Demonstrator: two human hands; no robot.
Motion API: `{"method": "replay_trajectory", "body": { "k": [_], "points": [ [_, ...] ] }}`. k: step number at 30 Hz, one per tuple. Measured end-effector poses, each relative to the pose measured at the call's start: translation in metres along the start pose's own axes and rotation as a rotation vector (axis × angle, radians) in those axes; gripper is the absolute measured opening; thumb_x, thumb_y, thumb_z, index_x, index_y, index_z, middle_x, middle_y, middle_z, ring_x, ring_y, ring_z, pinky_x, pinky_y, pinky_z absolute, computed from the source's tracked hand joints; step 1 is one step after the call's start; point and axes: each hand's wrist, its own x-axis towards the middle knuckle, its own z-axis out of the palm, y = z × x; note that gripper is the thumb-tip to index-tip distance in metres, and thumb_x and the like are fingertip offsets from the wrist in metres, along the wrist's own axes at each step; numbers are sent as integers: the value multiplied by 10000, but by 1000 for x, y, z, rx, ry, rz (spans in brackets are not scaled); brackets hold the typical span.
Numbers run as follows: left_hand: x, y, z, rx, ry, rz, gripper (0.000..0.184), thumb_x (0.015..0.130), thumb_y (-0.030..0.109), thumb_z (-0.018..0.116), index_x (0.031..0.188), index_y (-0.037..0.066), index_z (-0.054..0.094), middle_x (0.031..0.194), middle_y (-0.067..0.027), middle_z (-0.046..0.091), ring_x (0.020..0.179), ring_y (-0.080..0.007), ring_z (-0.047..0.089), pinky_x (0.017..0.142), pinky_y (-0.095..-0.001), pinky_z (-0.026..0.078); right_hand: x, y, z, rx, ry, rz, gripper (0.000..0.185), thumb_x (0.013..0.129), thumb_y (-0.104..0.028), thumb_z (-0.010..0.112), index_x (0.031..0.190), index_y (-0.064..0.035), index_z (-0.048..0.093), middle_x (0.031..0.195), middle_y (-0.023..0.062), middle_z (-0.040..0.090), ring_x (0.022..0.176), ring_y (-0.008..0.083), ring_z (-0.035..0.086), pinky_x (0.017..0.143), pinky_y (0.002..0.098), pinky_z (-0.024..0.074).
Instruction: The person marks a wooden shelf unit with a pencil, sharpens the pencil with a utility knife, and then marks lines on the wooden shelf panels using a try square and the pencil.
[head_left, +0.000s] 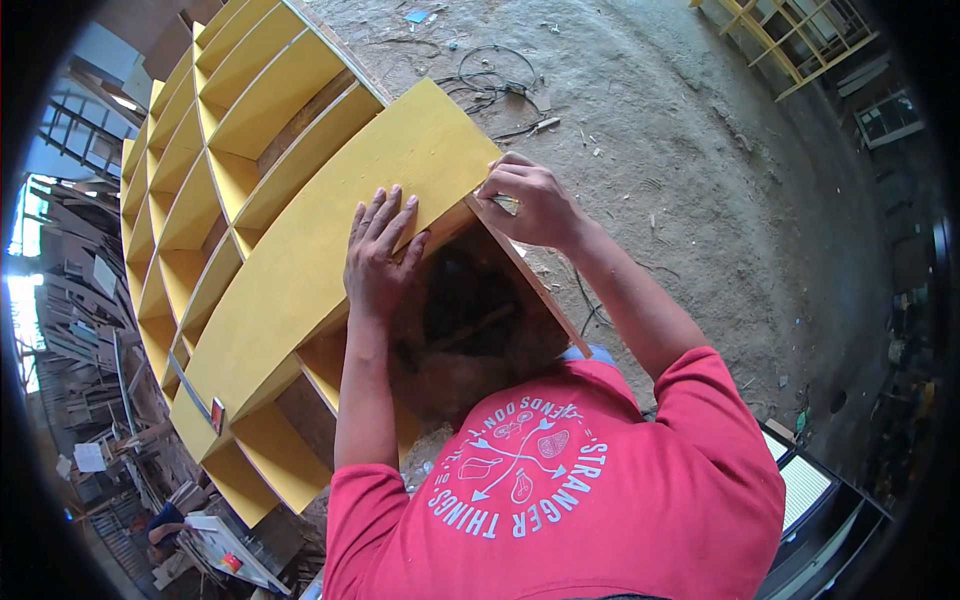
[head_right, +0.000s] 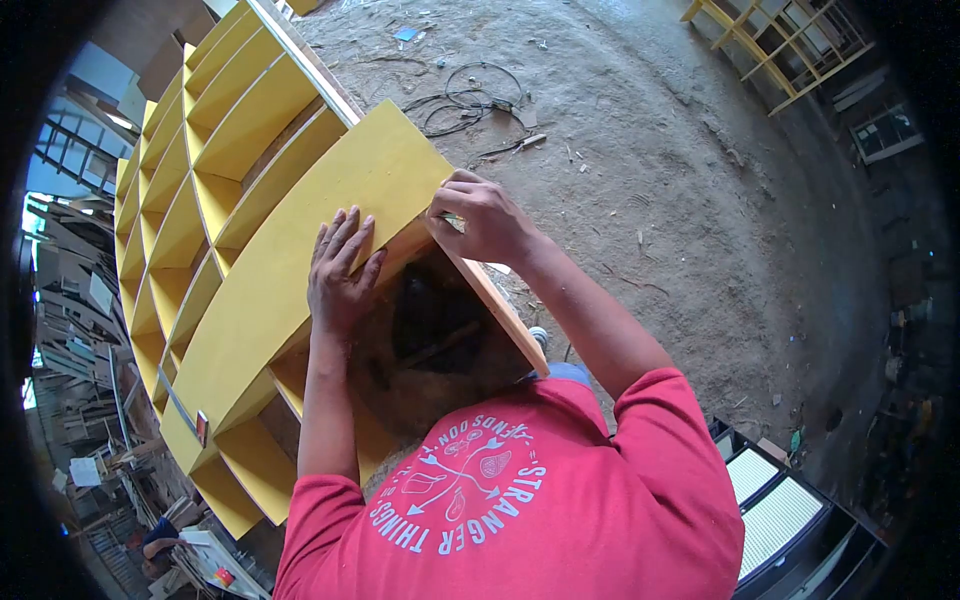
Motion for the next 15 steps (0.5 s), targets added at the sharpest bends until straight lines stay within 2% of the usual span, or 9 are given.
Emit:
{"method": "replay_trajectory", "body": {
  "k": [5, 9, 12, 15],
  "points": [
    [0, -1, 0, -3, 0, -1, 477, 989, 300, 802, 1428, 121, 748, 1589, -137, 634, 1526, -351, 539, 1312, -518, 349, 2, 0, 1, -25, -31, 0, 109, 847, -16, 824, 889, -40, 726, 881, 100, 741, 922, 321, 724, 831, 427, 600],
    [1, 0, 0, -12, 3, -8, 469, 990, 304, 802, 1420, 121, 754, 1590, -136, 634, 1525, -349, 540, 1311, -518, 351, 0, -1, 1, 23, 38, 24, 111, 836, -2, 816, 892, -42, 729, 889, 102, 745, 935, 322, 725, 844, 419, 599],
    [1, 0, 0, -4, 2, -9, 475, 987, 308, 804, 1421, 123, 754, 1586, -135, 638, 1522, -347, 543, 1310, -517, 352, 1, -1, 2, -13, 14, -19, 139, 854, -34, 810, 856, -43, 672, 834, 109, 698, 898, 333, 704, 801, 449, 580],
    [2, 1, -1, -12, 2, -12, 476, 986, 306, 805, 1422, 123, 753, 1581, -133, 642, 1520, -347, 547, 1311, -516, 352, 1, 0, 3, -1, 23, -15, 138, 851, -27, 810, 856, -42, 674, 832, 111, 704, 893, 336, 703, 796, 445, 579]
  ]
}}
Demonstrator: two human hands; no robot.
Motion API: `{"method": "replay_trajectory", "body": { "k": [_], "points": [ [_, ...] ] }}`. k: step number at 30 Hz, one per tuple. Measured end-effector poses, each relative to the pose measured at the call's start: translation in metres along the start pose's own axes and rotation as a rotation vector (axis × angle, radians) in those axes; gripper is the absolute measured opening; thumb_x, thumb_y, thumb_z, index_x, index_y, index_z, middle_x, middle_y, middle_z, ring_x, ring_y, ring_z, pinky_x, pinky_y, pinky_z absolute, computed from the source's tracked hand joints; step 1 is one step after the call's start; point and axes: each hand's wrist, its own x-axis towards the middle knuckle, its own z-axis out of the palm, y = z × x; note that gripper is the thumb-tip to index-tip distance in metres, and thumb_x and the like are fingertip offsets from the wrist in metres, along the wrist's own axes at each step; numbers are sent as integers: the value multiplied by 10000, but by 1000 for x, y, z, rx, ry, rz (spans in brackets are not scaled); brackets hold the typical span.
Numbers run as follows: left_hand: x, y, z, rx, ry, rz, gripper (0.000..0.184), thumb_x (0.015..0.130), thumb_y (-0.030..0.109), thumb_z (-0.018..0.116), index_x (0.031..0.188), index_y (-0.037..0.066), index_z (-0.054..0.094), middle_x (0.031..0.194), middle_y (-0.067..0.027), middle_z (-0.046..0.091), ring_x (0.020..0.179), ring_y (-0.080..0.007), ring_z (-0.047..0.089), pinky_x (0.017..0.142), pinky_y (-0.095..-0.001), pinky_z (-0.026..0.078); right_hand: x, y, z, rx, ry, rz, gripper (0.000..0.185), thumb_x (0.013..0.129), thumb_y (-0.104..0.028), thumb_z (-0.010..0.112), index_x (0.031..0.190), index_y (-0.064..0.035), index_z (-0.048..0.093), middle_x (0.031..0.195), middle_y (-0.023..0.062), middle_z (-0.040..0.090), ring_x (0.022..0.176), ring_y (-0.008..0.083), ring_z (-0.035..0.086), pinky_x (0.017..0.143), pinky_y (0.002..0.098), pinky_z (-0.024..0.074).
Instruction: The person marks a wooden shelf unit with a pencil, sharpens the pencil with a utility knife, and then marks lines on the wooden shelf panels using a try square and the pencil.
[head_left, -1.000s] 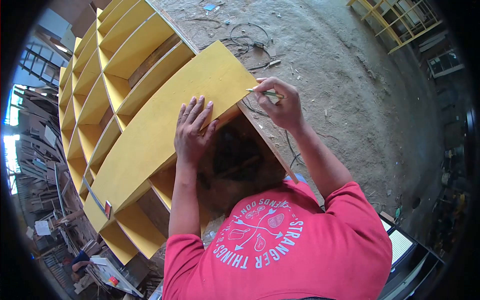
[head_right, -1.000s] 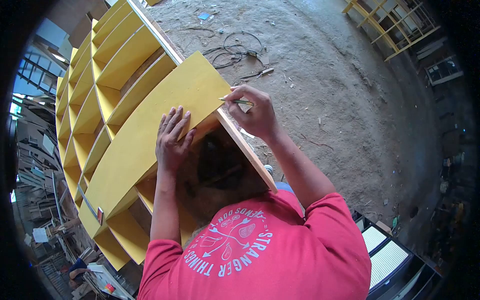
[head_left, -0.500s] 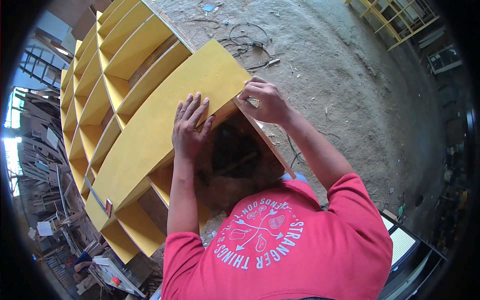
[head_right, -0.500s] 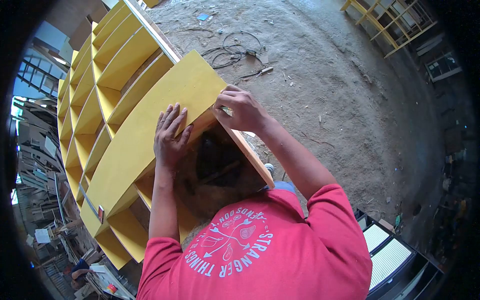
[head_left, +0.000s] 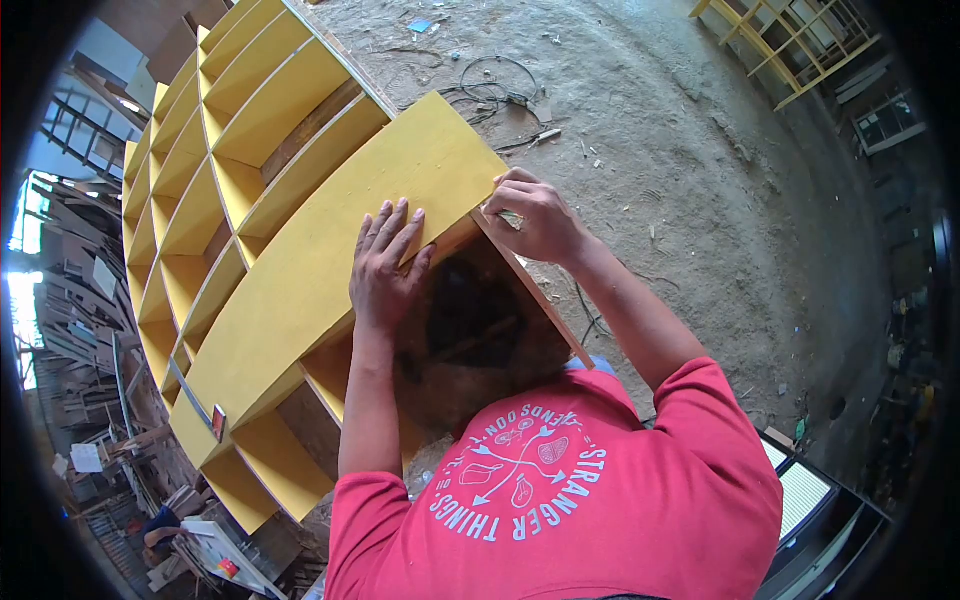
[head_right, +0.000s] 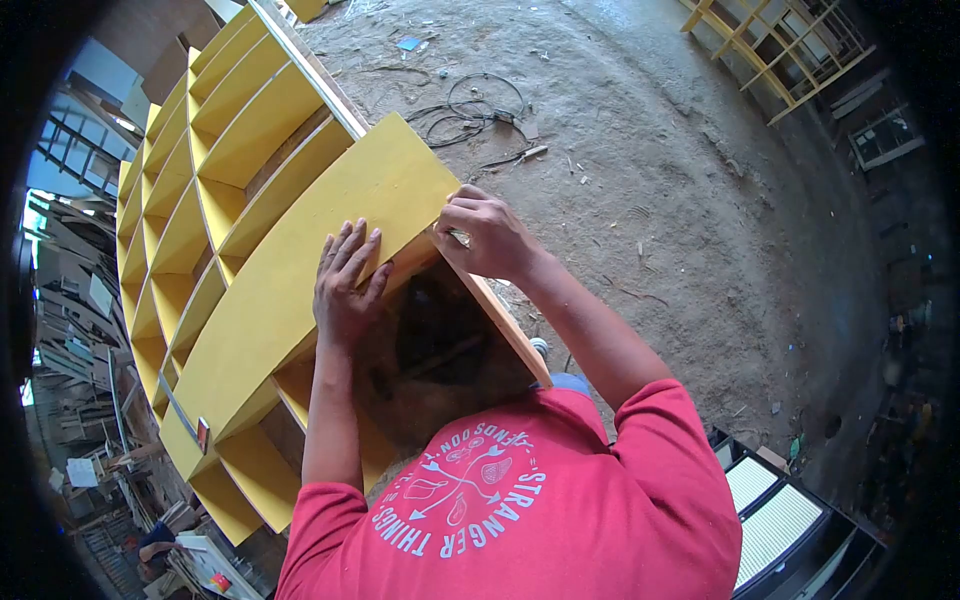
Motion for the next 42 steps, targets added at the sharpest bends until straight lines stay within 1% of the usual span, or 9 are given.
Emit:
{"method": "replay_trajectory", "body": {
  "k": [6, 12, 15, 18, 27, 30, 33, 36, 42],
  "points": [
    [0, 0, -1, 7, -6, -1, 476, 984, 291, 801, 1427, 125, 751, 1587, -133, 637, 1522, -345, 544, 1313, -514, 350, 0, -5, 2, 32, 80, 19, 137, 853, -37, 810, 842, -42, 674, 838, 106, 717, 888, 335, 705, 805, 441, 578],
    [0, -1, 1, 14, -10, 5, 477, 980, 283, 802, 1428, 127, 751, 1587, -135, 637, 1523, -342, 542, 1314, -512, 348, 3, -6, -2, 49, 35, 35, 144, 852, -33, 814, 841, -43, 671, 837, 106, 720, 881, 333, 708, 805, 440, 576],
    [1, 0, -1, 10, -7, 5, 481, 978, 287, 805, 1428, 125, 750, 1585, -136, 638, 1523, -343, 543, 1314, -513, 348, 2, -2, -2, 31, 7, 39, 124, 815, 21, 806, 877, -45, 721, 892, 104, 757, 929, 316, 738, 823, 420, 601],
    [1, 3, -3, 3, -12, -9, 483, 976, 294, 807, 1425, 125, 752, 1582, -136, 641, 1521, -347, 544, 1314, -515, 348, 1, 0, -1, 10, -24, 23, 142, 860, -28, 810, 844, -42, 669, 829, 114, 713, 878, 339, 710, 801, 436, 580],
    [0, 2, -1, -9, 2, -5, 473, 971, 279, 817, 1412, 120, 759, 1571, -136, 650, 1515, -348, 551, 1310, -520, 351, 2, -1, 1, 16, 34, -14, 131, 865, -23, 804, 837, -40, 677, 816, 115, 704, 882, 336, 709, 790, 449, 580],
    [0, 0, 0, -8, 5, 1, 477, 967, 280, 821, 1411, 117, 759, 1573, -136, 649, 1515, -348, 551, 1311, -521, 350, 2, -1, 1, -23, -30, 11, 112, 851, -19, 812, 855, -42, 703, 830, 115, 713, 883, 335, 714, 800, 445, 582],
    [0, -1, 0, -1, 6, 8, 477, 969, 278, 818, 1414, 116, 756, 1576, -136, 646, 1516, -349, 550, 1312, -520, 350, -4, -2, 3, -24, -4, 53, 114, 849, -13, 843, 912, -41, 753, 892, 119, 767, 947, 332, 742, 878, 427, 607],
    [0, 0, 0, 5, 3, 1, 473, 975, 279, 812, 1416, 117, 755, 1576, -137, 645, 1515, -350, 550, 1312, -520, 351, -5, -3, 3, 32, 143, 39, 116, 842, -1, 834, 920, -44, 761, 895, 116, 772, 942, 334, 749, 914, 431, 615],
    [0, 0, 0, 7, 2, 2, 472, 979, 286, 808, 1419, 123, 754, 1577, -134, 645, 1517, -349, 548, 1313, -520, 352, -7, 0, 1, 17, 52, 13, 123, 828, -31, 845, 890, -45, 740, 904, 121, 760, 957, 345, 731, 885, 440, 604]
  ]
}}
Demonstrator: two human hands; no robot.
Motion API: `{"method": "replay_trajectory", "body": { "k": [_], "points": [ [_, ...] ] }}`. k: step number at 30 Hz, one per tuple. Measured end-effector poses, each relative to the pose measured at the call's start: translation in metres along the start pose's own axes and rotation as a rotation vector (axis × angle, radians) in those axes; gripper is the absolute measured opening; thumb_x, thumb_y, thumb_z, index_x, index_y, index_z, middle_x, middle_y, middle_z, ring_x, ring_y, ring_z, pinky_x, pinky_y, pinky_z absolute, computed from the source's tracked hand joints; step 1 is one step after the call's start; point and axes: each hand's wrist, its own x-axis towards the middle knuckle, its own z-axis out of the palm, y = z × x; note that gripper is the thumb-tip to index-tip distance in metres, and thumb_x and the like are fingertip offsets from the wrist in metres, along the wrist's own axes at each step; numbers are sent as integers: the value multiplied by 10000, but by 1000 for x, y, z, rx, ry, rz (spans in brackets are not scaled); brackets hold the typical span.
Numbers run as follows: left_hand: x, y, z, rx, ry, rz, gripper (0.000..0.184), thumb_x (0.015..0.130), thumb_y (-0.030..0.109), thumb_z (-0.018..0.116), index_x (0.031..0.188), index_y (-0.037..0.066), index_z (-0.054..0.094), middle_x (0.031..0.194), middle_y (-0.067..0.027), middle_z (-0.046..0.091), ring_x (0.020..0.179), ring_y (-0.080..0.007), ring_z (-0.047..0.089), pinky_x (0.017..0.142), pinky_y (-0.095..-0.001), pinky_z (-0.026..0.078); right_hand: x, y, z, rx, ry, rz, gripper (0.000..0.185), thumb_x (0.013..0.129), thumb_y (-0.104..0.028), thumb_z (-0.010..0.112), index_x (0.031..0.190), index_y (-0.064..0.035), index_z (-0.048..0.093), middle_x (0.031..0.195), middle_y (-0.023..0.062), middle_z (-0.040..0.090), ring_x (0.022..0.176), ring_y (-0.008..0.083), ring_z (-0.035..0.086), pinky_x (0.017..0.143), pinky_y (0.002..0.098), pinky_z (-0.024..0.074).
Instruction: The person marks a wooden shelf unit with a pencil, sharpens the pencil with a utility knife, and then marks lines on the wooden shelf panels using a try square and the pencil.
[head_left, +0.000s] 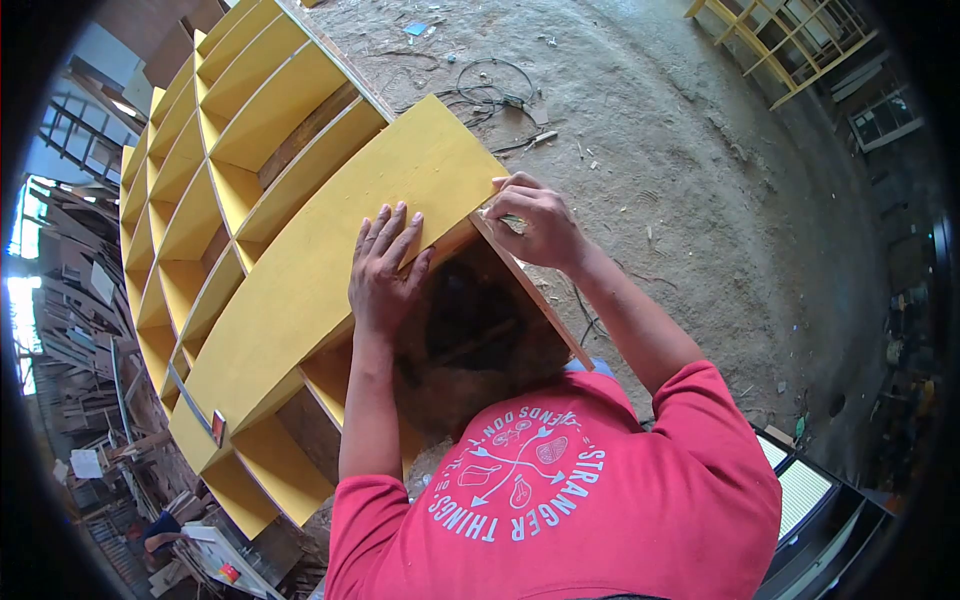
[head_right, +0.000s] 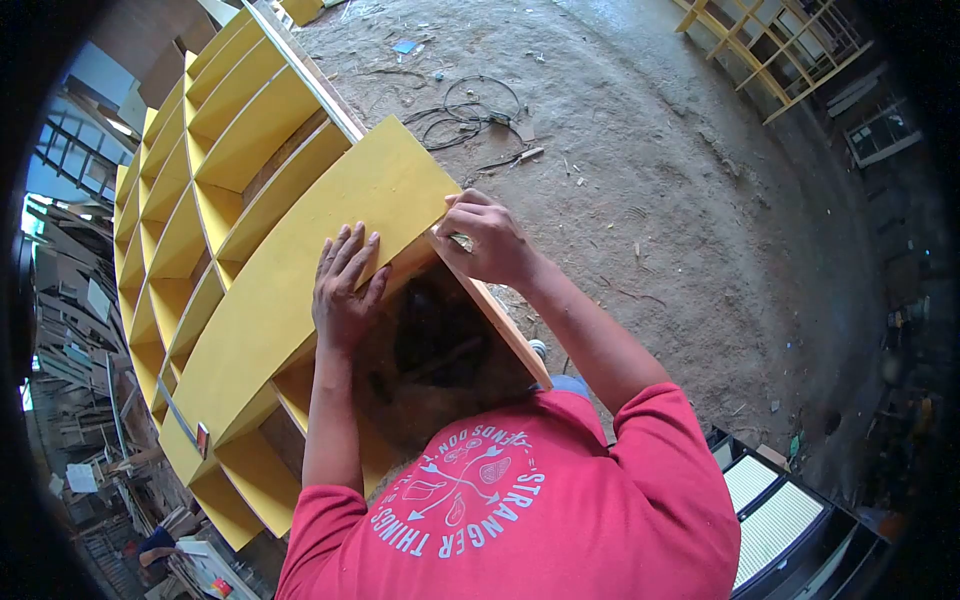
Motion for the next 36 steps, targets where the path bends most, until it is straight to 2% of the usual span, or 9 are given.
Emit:
{"method": "replay_trajectory", "body": {
  "k": [3, 6, 9, 12, 15, 20, 24, 27, 36],
  "points": [
    [-1, -1, 0, 0, -2, 3, 475, 979, 290, 809, 1421, 125, 753, 1579, -132, 644, 1517, -346, 549, 1311, -517, 355, 1, 4, 2, -40, -21, -16, 130, 824, -23, 846, 882, -46, 733, 900, 120, 754, 954, 346, 725, 884, 448, 604],
    [0, -1, 0, -4, -1, 5, 472, 981, 294, 808, 1417, 123, 756, 1577, -132, 646, 1516, -345, 551, 1309, -515, 357, 0, 4, 0, 8, -72, 46, 120, 817, 3, 807, 906, -60, 757, 919, 108, 773, 957, 337, 747, 1023, 460, 597],
    [0, 1, -1, -15, 3, -3, 469, 981, 297, 807, 1414, 122, 759, 1574, -132, 649, 1515, -346, 552, 1310, -515, 354, -1, 2, -1, -25, -73, 25, 116, 823, 1, 806, 913, -56, 759, 918, 110, 773, 965, 338, 746, 1029, 461, 598],
    [-1, 0, 0, -17, 4, 0, 468, 981, 298, 805, 1411, 119, 760, 1570, -139, 651, 1513, -349, 553, 1311, -519, 351, 2, 2, 2, -38, -35, -30, 120, 836, -21, 833, 872, -44, 721, 881, 119, 743, 945, 342, 726, 895, 455, 607],
    [-1, 0, 0, -17, 3, -4, 473, 978, 297, 805, 1412, 116, 758, 1570, -146, 649, 1517, -355, 548, 1313, -522, 347, 0, 0, 3, 13, 32, -25, 109, 849, -27, 827, 879, -38, 723, 883, 130, 749, 906, 360, 734, 939, 462, 612],
    [-1, 2, -3, -33, -8, -10, 487, 972, 290, 805, 1421, 112, 752, 1576, -155, 642, 1523, -360, 539, 1316, -524, 339, -4, -15, 4, 186, 273, 202, 102, 921, 9, 824, 1012, -22, 790, 981, 86, 806, 1029, 243, 791, 935, 372, 623],
    [-2, -1, -3, -45, -9, -5, 509, 970, 326, 804, 1439, 136, 745, 1596, -141, 626, 1539, -347, 522, 1330, -517, 321, -14, -34, -2, 675, 328, 596, 136, 994, 33, 758, 1127, 9, 745, 1121, 105, 788, 1068, 215, 788, 1000, 359, 628],
    [-4, -3, -6, -89, -26, -17, 525, 952, 340, 818, 1435, 145, 748, 1614, -137, 611, 1555, -339, 504, 1338, -513, 310, -17, -44, -3, 1266, 424, 572, 177, 1001, 54, 716, 1176, 23, 715, 1086, 121, 781, 1068, 230, 793, 1045, 406, 629],
    [-8, 11, -33, -317, 62, -71, 363, 946, 173, 842, 1297, 88, 805, 1431, -153, 742, 1420, -343, 641, 1285, -506, 393, -20, -62, -6, 1646, 336, 640, 148, 1061, -32, 636, 1176, 10, 720, 985, 154, 783, 912, 232, 780, 1033, 488, 623]
  ]
}}
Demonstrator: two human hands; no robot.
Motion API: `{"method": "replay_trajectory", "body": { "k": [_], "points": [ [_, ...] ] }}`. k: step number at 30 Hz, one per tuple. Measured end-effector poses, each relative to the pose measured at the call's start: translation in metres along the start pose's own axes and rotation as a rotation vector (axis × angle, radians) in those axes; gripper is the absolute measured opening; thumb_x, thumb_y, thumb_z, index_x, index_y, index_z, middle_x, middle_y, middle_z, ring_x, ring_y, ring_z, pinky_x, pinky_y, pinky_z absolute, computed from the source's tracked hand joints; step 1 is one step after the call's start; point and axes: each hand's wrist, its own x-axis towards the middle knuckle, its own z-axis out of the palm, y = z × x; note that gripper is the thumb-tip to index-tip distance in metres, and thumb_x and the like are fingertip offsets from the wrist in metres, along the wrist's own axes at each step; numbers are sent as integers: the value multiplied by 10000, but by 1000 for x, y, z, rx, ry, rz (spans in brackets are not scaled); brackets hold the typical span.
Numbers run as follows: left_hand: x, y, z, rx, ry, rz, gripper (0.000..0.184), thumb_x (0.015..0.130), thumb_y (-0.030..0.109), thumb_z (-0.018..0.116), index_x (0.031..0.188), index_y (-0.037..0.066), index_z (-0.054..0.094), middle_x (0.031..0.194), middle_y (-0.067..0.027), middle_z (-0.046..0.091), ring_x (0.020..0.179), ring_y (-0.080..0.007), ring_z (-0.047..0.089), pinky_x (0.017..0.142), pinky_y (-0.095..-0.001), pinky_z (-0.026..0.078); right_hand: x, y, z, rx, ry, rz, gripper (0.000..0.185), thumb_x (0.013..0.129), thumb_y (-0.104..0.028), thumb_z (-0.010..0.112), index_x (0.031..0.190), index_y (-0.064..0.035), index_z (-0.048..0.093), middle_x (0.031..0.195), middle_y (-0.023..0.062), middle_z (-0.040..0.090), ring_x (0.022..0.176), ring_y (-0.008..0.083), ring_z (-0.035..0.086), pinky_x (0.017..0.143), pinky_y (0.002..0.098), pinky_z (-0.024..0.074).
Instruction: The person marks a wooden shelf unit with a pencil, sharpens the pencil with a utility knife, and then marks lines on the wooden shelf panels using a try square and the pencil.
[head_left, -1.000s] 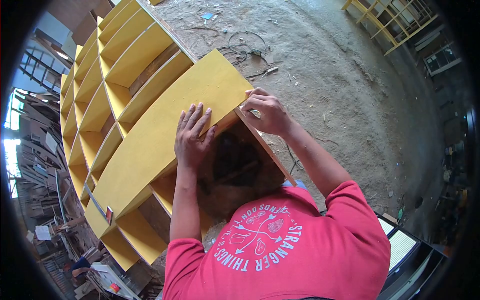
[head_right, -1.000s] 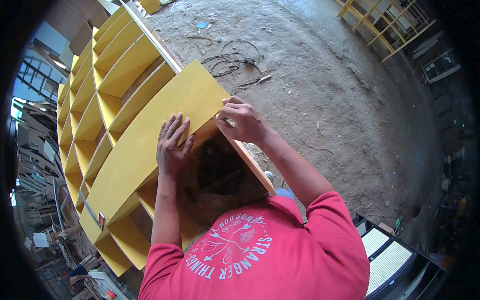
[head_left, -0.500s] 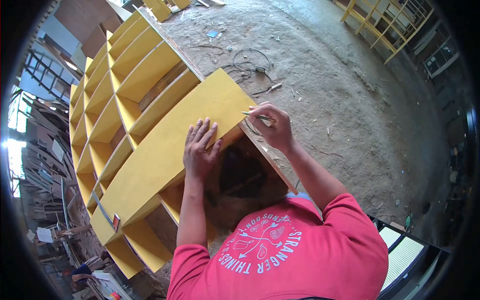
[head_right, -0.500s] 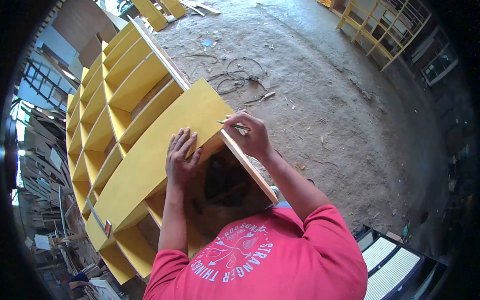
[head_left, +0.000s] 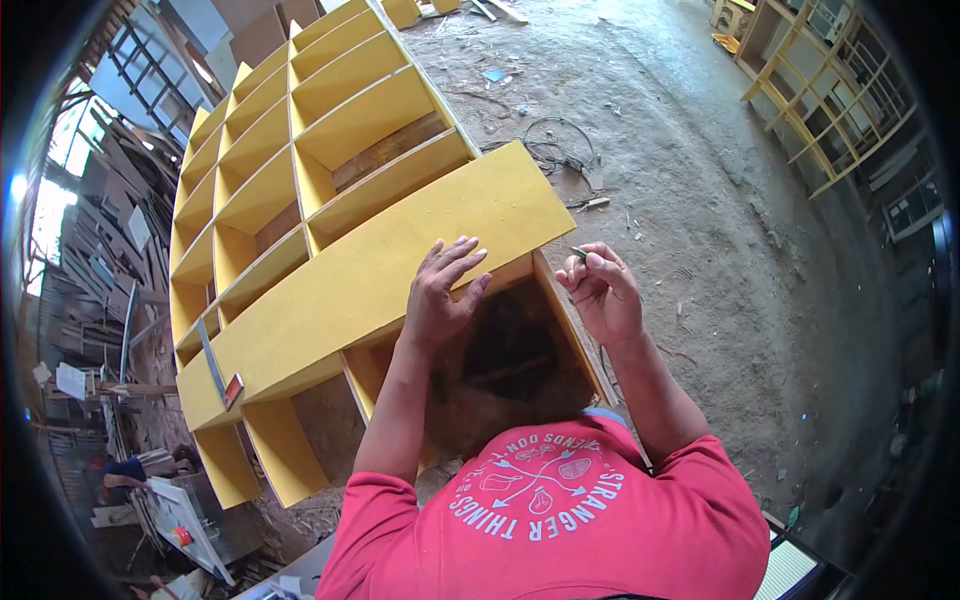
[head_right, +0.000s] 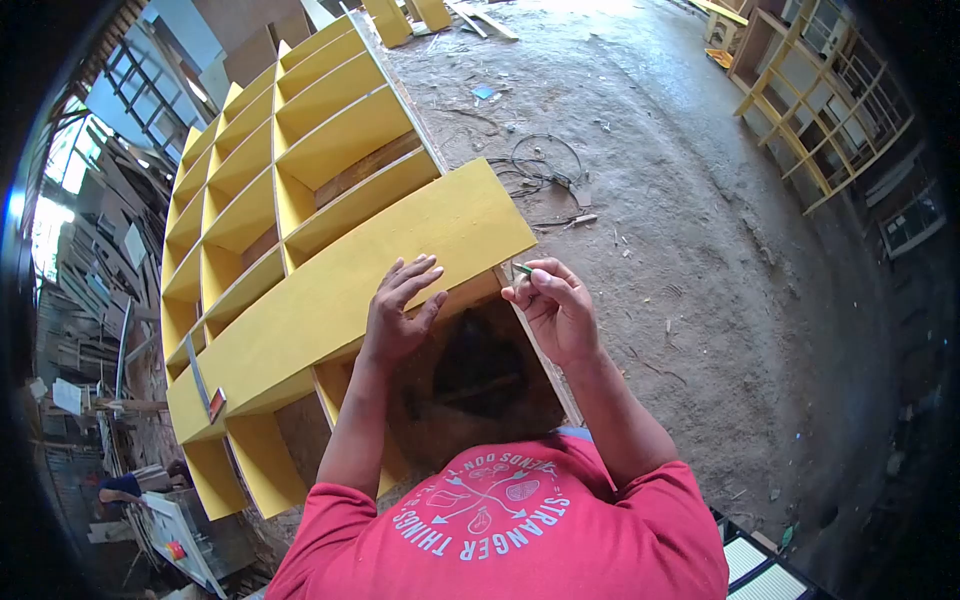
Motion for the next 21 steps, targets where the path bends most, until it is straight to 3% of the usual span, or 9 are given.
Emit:
{"method": "replay_trajectory", "body": {
  "k": [6, 13, 17, 18, 21],
  "points": [
    [-15, 52, -9, -255, 76, 9, 302, 945, 69, 852, 1244, 59, 816, 1261, -149, 808, 1189, -286, 772, 1062, -427, 589, -13, 10, 15, -32, -110, 66, 167, 1035, 11, 636, 1184, 9, 711, 1073, 166, 779, 1022, 240, 775, 1060, 478, 598],
    [-35, 93, -2, -644, 68, 3, 287, 954, 29, 844, 1235, 13, 783, 1230, -159, 795, 1179, -262, 760, 1032, -387, 597, -32, 24, 25, -127, -178, 149, 164, 998, 4, 699, 1161, 21, 701, 1136, 169, 761, 1079, 263, 754, 1011, 419, 595],
    [-78, 92, 4, -1043, 45, -270, 164, 983, 80, 843, 1120, 4, 794, 1160, -119, 796, 1123, -200, 747, 1026, -363, 583, -69, 36, 37, -327, -125, 286, 159, 1003, -21, 741, 1152, 15, 698, 1127, 135, 756, 1034, 215, 743, 961, 362, 594],
    [-92, 88, 2, -1032, 6, -268, 97, 1043, 38, 757, 1130, -4, 741, 1212, -145, 766, 1132, -180, 718, 1029, -351, 566, -80, 38, 36, -431, -121, 328, 154, 1010, -25, 744, 1151, 14, 698, 1121, 126, 756, 1026, 204, 743, 950, 352, 594],
    [-134, 90, -6, -1117, 33, -486, 87, 1071, 67, 722, 1139, 18, 702, 1197, -126, 766, 1130, -175, 711, 1024, -346, 560, -104, 44, 36, -807, -128, 482, 202, 1029, -119, 788, 1157, 21, 717, 1063, 77, 770, 1020, 122, 724, 919, 308, 583]
  ]
}}
